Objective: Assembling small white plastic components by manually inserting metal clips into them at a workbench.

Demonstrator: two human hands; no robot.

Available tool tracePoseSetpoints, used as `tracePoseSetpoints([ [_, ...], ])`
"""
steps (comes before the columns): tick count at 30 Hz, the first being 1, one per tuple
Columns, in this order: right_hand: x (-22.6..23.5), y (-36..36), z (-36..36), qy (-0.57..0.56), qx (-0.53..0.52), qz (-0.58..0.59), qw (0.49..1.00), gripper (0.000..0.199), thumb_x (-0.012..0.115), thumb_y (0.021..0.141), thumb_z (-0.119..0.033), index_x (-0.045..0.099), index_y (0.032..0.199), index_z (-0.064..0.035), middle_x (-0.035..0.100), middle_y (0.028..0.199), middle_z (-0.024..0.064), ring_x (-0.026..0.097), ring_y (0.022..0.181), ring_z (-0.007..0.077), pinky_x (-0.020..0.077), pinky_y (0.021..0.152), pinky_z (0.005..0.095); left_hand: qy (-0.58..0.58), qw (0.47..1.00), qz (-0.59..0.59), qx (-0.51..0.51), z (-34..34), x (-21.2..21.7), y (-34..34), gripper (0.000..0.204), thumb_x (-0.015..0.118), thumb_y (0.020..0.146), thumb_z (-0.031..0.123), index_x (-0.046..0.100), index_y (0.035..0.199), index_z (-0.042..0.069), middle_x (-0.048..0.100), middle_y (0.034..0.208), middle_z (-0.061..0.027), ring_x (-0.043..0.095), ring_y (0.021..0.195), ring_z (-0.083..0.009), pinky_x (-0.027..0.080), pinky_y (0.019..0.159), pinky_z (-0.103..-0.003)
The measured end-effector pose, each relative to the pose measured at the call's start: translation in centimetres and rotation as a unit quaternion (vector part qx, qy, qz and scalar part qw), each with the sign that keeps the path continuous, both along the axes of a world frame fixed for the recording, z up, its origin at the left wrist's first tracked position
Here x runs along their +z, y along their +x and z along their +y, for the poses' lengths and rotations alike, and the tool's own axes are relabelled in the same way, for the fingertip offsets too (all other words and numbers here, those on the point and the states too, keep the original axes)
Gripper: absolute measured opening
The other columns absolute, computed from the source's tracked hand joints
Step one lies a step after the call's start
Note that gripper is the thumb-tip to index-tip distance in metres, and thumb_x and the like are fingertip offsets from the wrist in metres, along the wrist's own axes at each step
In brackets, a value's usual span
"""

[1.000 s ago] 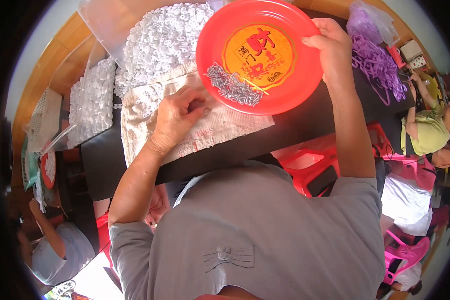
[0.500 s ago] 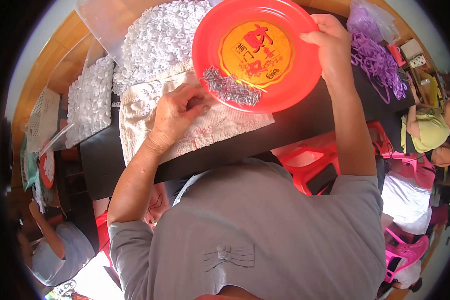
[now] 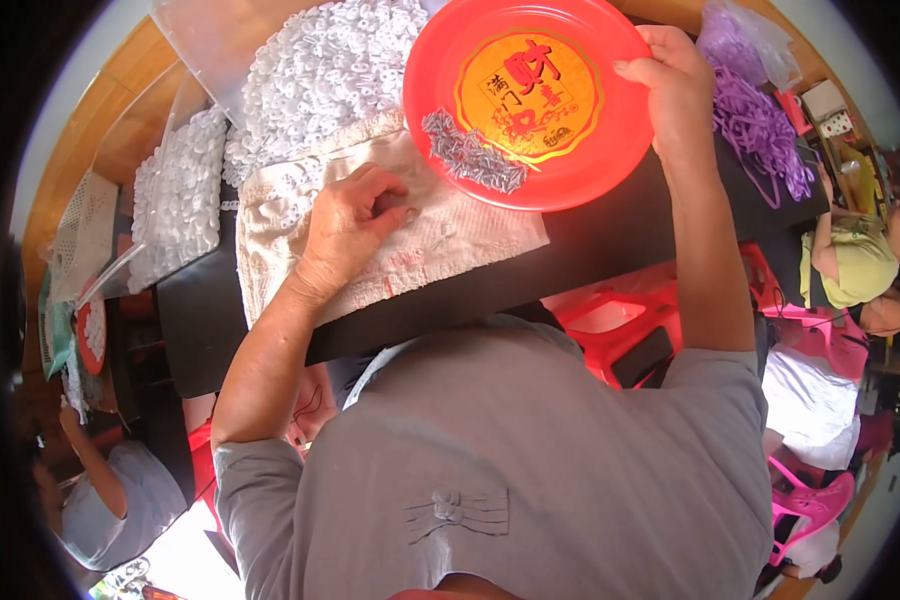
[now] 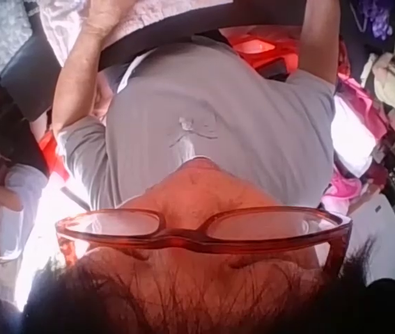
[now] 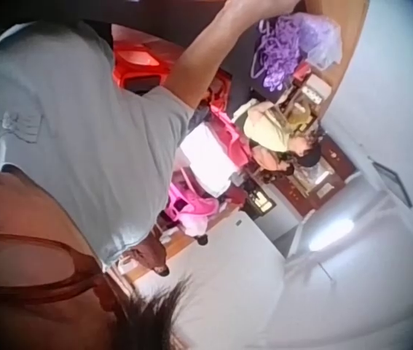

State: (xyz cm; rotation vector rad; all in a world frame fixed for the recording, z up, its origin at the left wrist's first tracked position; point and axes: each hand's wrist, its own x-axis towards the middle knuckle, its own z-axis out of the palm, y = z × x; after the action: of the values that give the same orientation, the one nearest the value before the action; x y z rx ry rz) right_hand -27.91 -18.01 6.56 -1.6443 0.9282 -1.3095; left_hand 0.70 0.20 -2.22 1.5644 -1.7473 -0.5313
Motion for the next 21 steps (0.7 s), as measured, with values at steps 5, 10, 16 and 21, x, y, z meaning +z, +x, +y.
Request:
tracePoseSetpoints([
  [5, -0.1, -0.5, -0.5, 0.004, -0.029, -0.008, 1.000, 0.032, 0.059, 0.077, 0.006, 0.059, 0.108, 0.0042, 0.067, 0.099, 0.0115, 0.064, 0.089, 0.0169, 0.0495, 0.082, 0.0270, -0.001, 1.000, 0.006, 0.001, -0.1, 0.0, -0.1, 0.022, 0.074, 0.074, 0.006, 0.063, 0.092, 0.001, 0.065, 0.080, -0.0084, 0.065, 0.070, -0.0161, 0.051, 0.065, -0.028],
  [10, 0.0, -0.9, -0.2, 0.009, -0.030, -0.003, 1.000, 0.030, 0.059, 0.075, 0.007, 0.059, 0.105, 0.0045, 0.067, 0.096, 0.0119, 0.064, 0.086, 0.0172, 0.0500, 0.079, 0.0270, -0.010, 1.000, 0.010, -0.002, 0.0, -0.2, 0.0, 0.022, 0.075, 0.073, 0.005, 0.062, 0.091, 0.001, 0.064, 0.081, -0.0070, 0.065, 0.071, -0.0155, 0.050, 0.065, -0.027],
  [16, -0.2, -2.2, -0.1, 0.007, -0.043, -0.014, 0.999, 0.030, 0.060, 0.073, 0.008, 0.059, 0.103, 0.0044, 0.067, 0.092, 0.0117, 0.064, 0.082, 0.0172, 0.0505, 0.076, 0.0268, -0.024, 1.000, 0.011, -0.004, -0.1, -0.5, 0.1, 0.018, 0.072, 0.072, 0.008, 0.060, 0.086, 0.006, 0.063, 0.085, -0.0072, 0.068, 0.072, -0.0221, 0.052, 0.063, -0.034],
  [21, -0.5, -2.6, -0.6, -0.007, -0.059, -0.012, 0.998, 0.029, 0.060, 0.073, 0.009, 0.060, 0.102, 0.0041, 0.067, 0.092, 0.0115, 0.064, 0.081, 0.0171, 0.0505, 0.075, 0.0268, -0.018, 1.000, 0.017, -0.005, 0.0, -0.2, 0.0, 0.020, 0.073, 0.073, 0.007, 0.062, 0.090, 0.004, 0.064, 0.084, -0.0073, 0.067, 0.073, -0.0191, 0.051, 0.065, -0.031],
])
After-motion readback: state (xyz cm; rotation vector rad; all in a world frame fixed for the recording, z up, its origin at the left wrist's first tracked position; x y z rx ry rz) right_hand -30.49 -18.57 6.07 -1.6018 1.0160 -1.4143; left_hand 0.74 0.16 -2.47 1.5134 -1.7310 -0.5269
